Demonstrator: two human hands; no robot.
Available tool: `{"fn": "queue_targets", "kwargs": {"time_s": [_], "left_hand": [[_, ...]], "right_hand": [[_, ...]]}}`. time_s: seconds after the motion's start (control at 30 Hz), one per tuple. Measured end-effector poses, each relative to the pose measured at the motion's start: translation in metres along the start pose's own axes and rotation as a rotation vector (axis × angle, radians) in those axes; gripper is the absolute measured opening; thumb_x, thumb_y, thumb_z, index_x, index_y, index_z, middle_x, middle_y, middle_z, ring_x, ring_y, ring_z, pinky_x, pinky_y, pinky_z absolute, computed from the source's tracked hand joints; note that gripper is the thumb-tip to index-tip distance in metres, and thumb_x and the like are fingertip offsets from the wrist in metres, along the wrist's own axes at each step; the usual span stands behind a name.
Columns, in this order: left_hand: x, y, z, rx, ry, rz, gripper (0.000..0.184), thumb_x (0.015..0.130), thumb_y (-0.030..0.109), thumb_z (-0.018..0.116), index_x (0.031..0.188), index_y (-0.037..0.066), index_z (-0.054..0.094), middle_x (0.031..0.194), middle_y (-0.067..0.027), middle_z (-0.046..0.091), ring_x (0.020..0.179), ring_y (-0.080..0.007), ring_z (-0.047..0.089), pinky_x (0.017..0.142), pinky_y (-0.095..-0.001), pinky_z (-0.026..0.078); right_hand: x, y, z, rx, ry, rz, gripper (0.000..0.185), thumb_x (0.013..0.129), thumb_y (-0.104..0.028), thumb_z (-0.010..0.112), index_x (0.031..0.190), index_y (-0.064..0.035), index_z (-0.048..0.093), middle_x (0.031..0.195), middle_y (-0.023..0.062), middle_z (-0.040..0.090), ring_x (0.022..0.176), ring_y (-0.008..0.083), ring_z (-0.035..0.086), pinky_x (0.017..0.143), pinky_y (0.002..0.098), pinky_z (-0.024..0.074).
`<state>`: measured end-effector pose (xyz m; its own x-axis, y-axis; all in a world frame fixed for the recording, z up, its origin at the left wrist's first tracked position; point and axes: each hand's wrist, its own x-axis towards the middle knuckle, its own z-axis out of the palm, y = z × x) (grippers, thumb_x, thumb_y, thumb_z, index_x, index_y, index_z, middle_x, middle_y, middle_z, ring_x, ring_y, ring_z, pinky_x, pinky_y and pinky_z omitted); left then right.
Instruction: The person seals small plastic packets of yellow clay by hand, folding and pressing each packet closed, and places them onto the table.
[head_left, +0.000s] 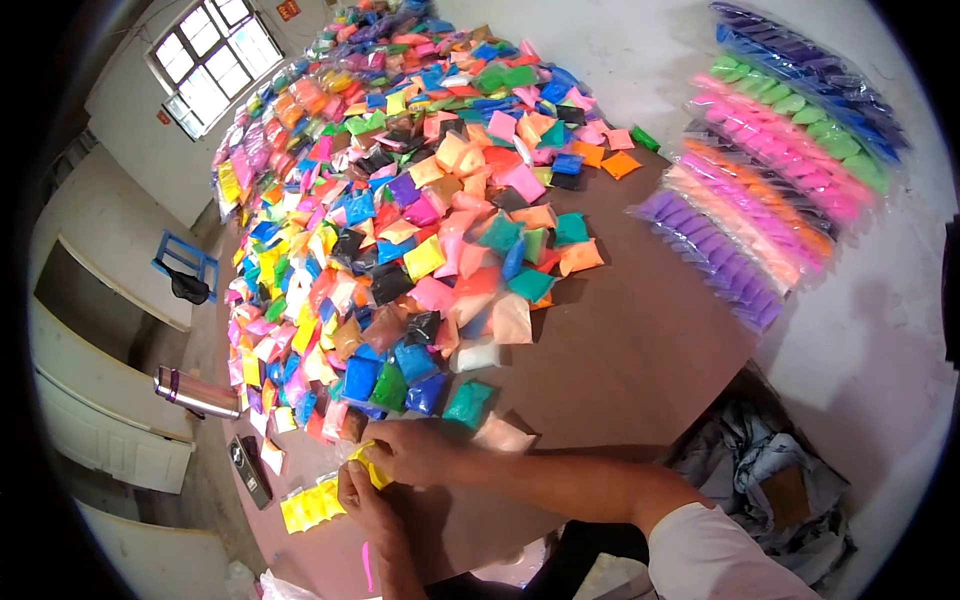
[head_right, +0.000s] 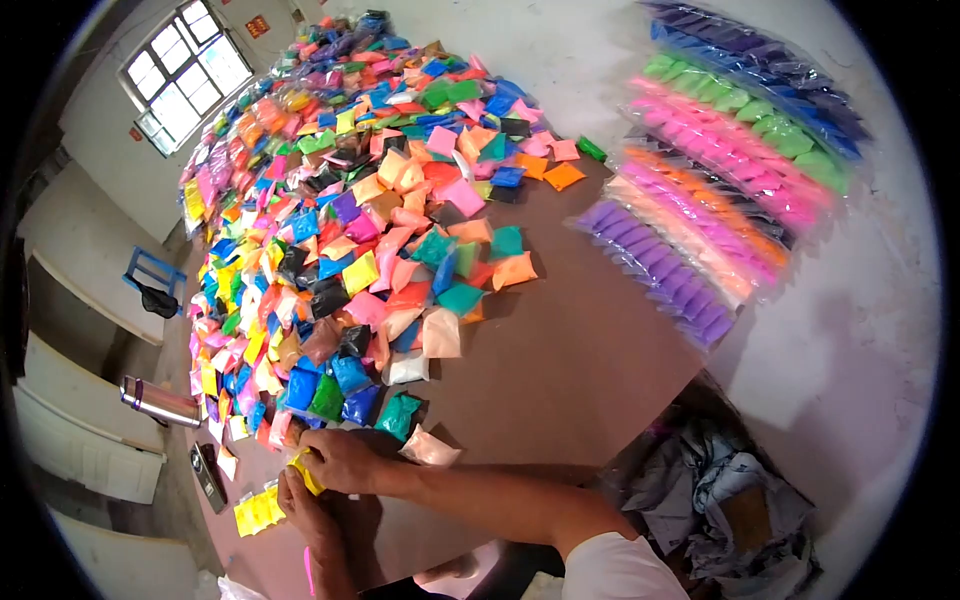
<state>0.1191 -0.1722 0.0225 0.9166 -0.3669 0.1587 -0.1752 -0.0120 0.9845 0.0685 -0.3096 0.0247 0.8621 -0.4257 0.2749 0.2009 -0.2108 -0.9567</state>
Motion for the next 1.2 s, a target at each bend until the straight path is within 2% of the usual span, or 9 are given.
{"fn": "queue_targets", "kwargs": {"time_s": [0.07, 0.27, 0.33, 0.57, 0.63, 0.77, 0.97, 1.07, 1.2], "left_hand": [[0.004, -0.009, -0.007, 0.033, 0.020, 0.054, 0.035, 0.111, 0.028, 0.052, 0.084, 0.005, 0.057, 0.080, 0.0015, 0.055, 0.074, -0.0058, 0.046, 0.066, -0.0249, 0.040], [0.006, -0.015, -0.020, 0.137, -0.008, 0.056, 0.034, 0.111, 0.026, 0.053, 0.084, 0.005, 0.059, 0.079, 0.0007, 0.057, 0.075, -0.0073, 0.049, 0.068, -0.0256, 0.042], [0.004, -0.015, -0.017, 0.106, -0.005, 0.062, 0.034, 0.111, 0.026, 0.053, 0.084, 0.005, 0.059, 0.079, 0.0008, 0.056, 0.074, -0.0073, 0.048, 0.068, -0.0258, 0.042], [0.003, -0.002, -0.006, 0.103, 0.035, 0.023, 0.034, 0.111, 0.027, 0.053, 0.087, 0.004, 0.060, 0.079, 0.0018, 0.055, 0.074, -0.0065, 0.048, 0.067, -0.0259, 0.041], [0.004, -0.005, -0.013, 0.129, -0.021, 0.024, 0.034, 0.111, 0.027, 0.053, 0.087, 0.004, 0.060, 0.079, 0.0020, 0.055, 0.074, -0.0065, 0.048, 0.066, -0.0259, 0.041], [0.003, -0.006, -0.018, 0.135, -0.108, -0.053, 0.034, 0.111, 0.027, 0.053, 0.087, 0.003, 0.059, 0.079, 0.0028, 0.054, 0.073, -0.0062, 0.047, 0.064, -0.0252, 0.039], [0.001, -0.006, -0.006, 0.122, -0.029, 0.097, 0.037, 0.111, 0.029, 0.052, 0.087, 0.003, 0.059, 0.076, 0.0027, 0.054, 0.070, -0.0053, 0.047, 0.061, -0.0238, 0.038], [0.002, -0.004, -0.007, 0.115, -0.049, 0.061, 0.037, 0.111, 0.030, 0.053, 0.087, 0.003, 0.060, 0.077, 0.0017, 0.056, 0.068, -0.0058, 0.047, 0.059, -0.0245, 0.037], [0.002, -0.001, -0.011, 0.148, -0.040, -0.005, 0.037, 0.110, 0.030, 0.054, 0.086, 0.003, 0.060, 0.075, 0.0015, 0.056, 0.067, -0.0060, 0.047, 0.058, -0.0247, 0.036]], "right_hand": [[-0.002, -0.013, -0.009, 0.003, -0.018, 0.007, 0.022, 0.095, -0.022, 0.062, 0.096, -0.0001, 0.065, 0.090, 0.0253, 0.068, 0.085, 0.0436, 0.068, 0.072, 0.0503, 0.0526], [-0.004, -0.016, -0.011, -0.141, -0.132, 0.069, 0.029, 0.099, -0.034, 0.057, 0.106, -0.0080, 0.069, 0.092, 0.0177, 0.072, 0.085, 0.0369, 0.072, 0.075, 0.0476, 0.0563], [-0.004, -0.014, -0.006, -0.063, -0.064, -0.025, 0.023, 0.096, -0.022, 0.061, 0.098, 0.0010, 0.065, 0.090, 0.0247, 0.069, 0.085, 0.0437, 0.069, 0.074, 0.0506, 0.0533], [-0.005, -0.019, -0.012, -0.004, -0.005, 0.006, 0.023, 0.097, -0.022, 0.062, 0.092, 0.0004, 0.063, 0.089, 0.0243, 0.069, 0.083, 0.0434, 0.069, 0.071, 0.0508, 0.0524], [-0.003, -0.011, -0.009, -0.114, -0.046, 0.009, 0.026, 0.101, -0.032, 0.058, 0.105, -0.0083, 0.069, 0.094, 0.0159, 0.073, 0.086, 0.0358, 0.072, 0.074, 0.0460, 0.0567], [0.002, 0.004, 0.002, 0.059, -0.004, 0.023, 0.025, 0.101, -0.032, 0.061, 0.105, -0.0089, 0.069, 0.094, 0.0159, 0.073, 0.087, 0.0356, 0.073, 0.075, 0.0455, 0.0571], [-0.002, -0.001, 0.005, -0.109, 0.079, -0.126, 0.024, 0.100, -0.030, 0.065, 0.102, -0.0072, 0.070, 0.093, 0.0172, 0.073, 0.088, 0.0371, 0.072, 0.074, 0.0457, 0.0570], [-0.001, -0.004, 0.003, 0.028, 0.126, -0.168, 0.020, 0.095, -0.020, 0.066, 0.094, -0.0009, 0.061, 0.084, 0.0231, 0.064, 0.080, 0.0418, 0.066, 0.068, 0.0481, 0.0495], [0.003, 0.001, 0.000, 0.018, 0.022, 0.021, 0.023, 0.100, -0.025, 0.065, 0.105, -0.0037, 0.069, 0.095, 0.0182, 0.072, 0.089, 0.0361, 0.072, 0.076, 0.0438, 0.0567]]}}
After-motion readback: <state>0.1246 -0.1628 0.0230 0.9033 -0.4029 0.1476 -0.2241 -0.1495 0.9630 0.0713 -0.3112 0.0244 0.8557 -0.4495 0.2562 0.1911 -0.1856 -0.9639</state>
